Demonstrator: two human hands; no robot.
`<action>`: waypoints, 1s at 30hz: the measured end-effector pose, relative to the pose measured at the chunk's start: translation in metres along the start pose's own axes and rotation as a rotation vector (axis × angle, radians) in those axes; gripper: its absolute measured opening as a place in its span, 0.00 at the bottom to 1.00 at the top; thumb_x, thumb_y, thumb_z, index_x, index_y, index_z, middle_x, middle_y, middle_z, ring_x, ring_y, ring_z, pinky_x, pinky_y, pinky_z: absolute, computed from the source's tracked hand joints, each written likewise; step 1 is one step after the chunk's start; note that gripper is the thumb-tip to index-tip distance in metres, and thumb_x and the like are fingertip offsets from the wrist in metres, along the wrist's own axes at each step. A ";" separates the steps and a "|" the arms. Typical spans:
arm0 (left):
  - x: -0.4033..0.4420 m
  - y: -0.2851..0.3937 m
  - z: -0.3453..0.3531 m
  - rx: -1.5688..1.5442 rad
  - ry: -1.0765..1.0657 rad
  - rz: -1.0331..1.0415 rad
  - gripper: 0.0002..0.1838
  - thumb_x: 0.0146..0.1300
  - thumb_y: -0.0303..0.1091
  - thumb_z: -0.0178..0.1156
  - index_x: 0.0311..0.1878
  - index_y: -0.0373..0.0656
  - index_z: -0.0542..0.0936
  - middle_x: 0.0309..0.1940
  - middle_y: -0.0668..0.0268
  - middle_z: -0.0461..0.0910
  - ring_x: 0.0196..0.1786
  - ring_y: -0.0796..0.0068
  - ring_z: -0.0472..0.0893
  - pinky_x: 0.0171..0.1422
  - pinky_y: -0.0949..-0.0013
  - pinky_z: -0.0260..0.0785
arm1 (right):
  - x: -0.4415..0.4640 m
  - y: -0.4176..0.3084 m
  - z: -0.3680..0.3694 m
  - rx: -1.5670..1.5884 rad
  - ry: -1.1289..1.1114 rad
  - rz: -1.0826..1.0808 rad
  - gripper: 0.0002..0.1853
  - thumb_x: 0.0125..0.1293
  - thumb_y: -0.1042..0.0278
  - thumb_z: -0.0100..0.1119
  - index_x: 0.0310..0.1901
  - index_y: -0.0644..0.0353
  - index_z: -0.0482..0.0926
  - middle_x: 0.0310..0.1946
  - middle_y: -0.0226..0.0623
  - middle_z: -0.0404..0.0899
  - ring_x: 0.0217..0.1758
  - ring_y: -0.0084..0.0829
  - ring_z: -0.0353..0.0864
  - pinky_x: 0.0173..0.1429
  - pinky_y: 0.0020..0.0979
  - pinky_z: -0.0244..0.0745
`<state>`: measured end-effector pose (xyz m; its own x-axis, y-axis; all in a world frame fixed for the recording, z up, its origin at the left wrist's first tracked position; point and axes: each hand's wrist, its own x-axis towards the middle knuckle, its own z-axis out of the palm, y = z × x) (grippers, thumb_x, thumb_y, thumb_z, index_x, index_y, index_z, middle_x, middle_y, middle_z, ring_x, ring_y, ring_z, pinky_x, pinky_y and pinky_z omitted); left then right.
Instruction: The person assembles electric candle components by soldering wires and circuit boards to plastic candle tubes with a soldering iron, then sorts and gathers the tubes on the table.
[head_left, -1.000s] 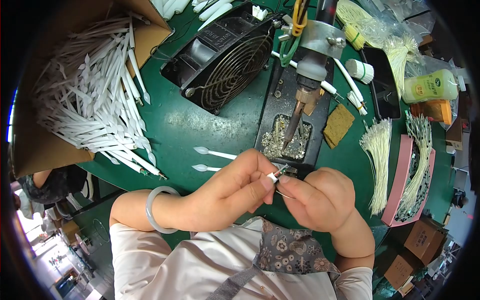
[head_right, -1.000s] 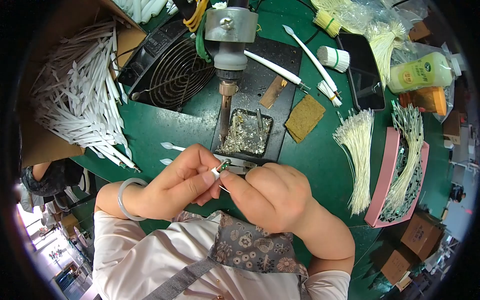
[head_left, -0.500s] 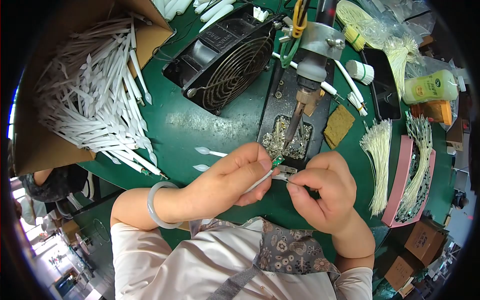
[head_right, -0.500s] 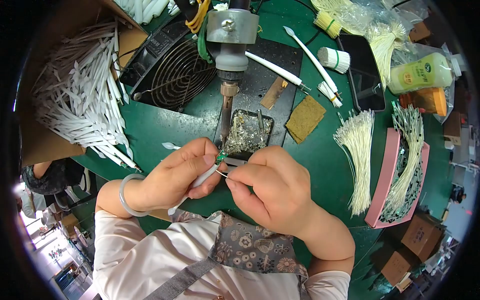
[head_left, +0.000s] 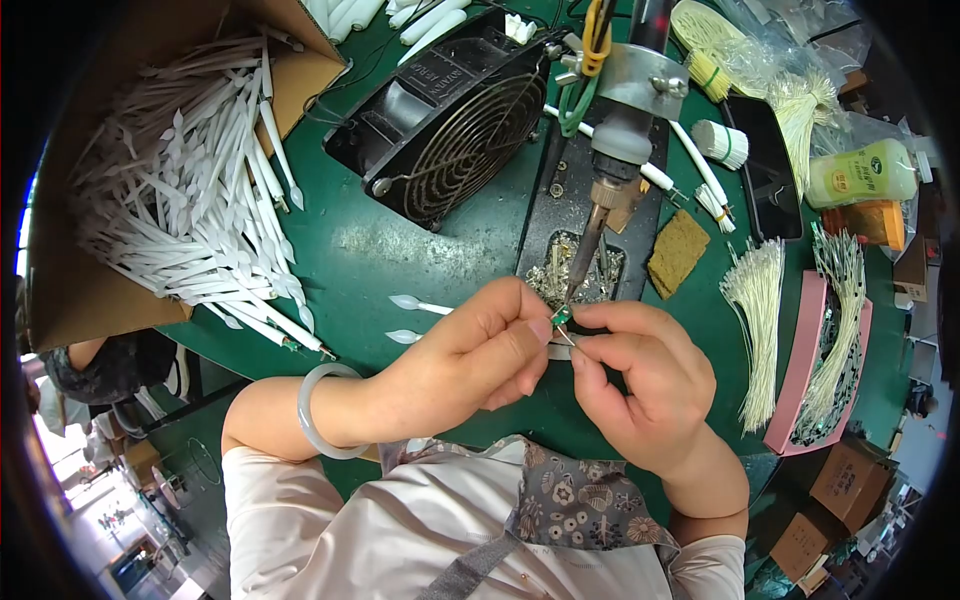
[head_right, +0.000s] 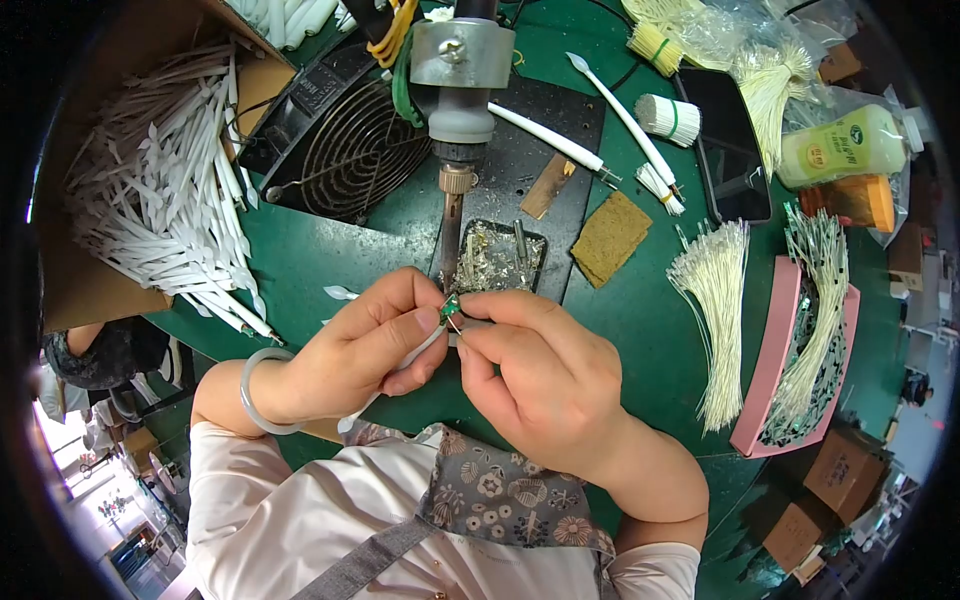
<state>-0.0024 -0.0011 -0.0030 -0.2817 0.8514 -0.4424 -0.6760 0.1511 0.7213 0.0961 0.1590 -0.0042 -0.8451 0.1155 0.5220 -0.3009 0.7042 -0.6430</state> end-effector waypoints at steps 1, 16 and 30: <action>0.001 0.000 0.000 -0.012 -0.001 0.001 0.06 0.71 0.33 0.44 0.42 0.41 0.65 0.25 0.69 0.68 0.23 0.84 0.62 0.24 0.80 0.54 | 0.000 0.000 0.000 -0.006 0.007 -0.006 0.09 0.45 0.83 0.65 0.30 0.64 0.77 0.34 0.41 0.80 0.28 0.32 0.82 0.29 0.27 0.77; 0.005 0.011 0.003 -0.142 -0.006 -0.024 0.05 0.71 0.33 0.45 0.41 0.42 0.65 0.25 0.68 0.69 0.21 0.84 0.61 0.23 0.79 0.52 | 0.007 0.001 0.000 -0.052 0.068 -0.023 0.09 0.44 0.83 0.64 0.29 0.64 0.77 0.34 0.41 0.81 0.28 0.33 0.82 0.28 0.26 0.77; 0.005 0.013 0.005 -0.128 0.002 0.000 0.05 0.71 0.33 0.45 0.41 0.42 0.65 0.24 0.68 0.69 0.21 0.84 0.61 0.22 0.80 0.51 | 0.009 0.000 -0.001 -0.058 0.075 -0.027 0.08 0.44 0.83 0.65 0.29 0.65 0.78 0.34 0.41 0.81 0.29 0.33 0.82 0.29 0.27 0.77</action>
<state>-0.0097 0.0077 0.0068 -0.2828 0.8505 -0.4435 -0.7575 0.0857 0.6472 0.0886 0.1610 0.0012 -0.8008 0.1464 0.5808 -0.2953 0.7472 -0.5954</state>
